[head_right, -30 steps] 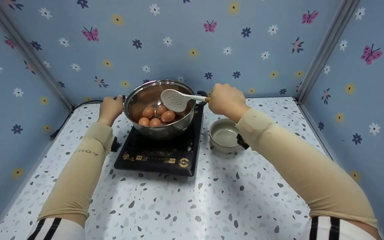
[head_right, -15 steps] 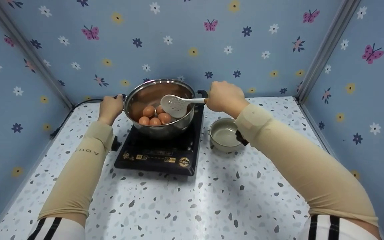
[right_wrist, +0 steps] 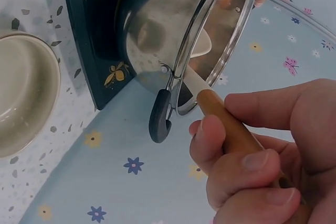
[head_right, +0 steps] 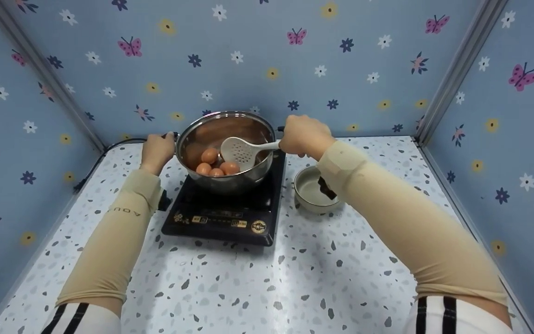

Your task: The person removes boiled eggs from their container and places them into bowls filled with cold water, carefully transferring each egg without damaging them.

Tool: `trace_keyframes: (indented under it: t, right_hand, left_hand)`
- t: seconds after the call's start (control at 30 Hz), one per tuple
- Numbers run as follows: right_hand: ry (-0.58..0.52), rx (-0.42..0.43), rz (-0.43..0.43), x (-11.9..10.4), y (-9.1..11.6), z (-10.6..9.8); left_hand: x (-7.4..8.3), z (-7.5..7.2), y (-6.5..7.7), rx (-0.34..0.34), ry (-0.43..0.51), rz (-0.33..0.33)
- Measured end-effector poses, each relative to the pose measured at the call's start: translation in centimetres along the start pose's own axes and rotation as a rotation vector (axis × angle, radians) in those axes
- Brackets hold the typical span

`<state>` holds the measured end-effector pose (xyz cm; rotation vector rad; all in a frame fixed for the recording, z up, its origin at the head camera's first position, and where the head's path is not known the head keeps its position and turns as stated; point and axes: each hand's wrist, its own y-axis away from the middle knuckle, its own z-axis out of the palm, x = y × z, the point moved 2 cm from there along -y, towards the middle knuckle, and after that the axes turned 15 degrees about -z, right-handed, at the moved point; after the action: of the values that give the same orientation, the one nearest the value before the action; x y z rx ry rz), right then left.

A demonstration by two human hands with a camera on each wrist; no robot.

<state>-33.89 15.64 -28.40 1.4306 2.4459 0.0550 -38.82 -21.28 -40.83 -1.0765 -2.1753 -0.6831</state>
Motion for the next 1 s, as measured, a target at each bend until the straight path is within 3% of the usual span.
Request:
trace_keyframes:
  t: [0.33,1.0]
  right_hand:
    - [-0.089,-0.122,0.008,0.0,-1.4,-0.6]
    - [-0.213,-0.411,0.004,-0.6,-3.9,-2.1]
  left_hand:
    - [0.1,0.1,0.0,-0.017,0.005,-0.024]
    - [0.1,0.1,0.2,0.029,-0.014,-0.046]
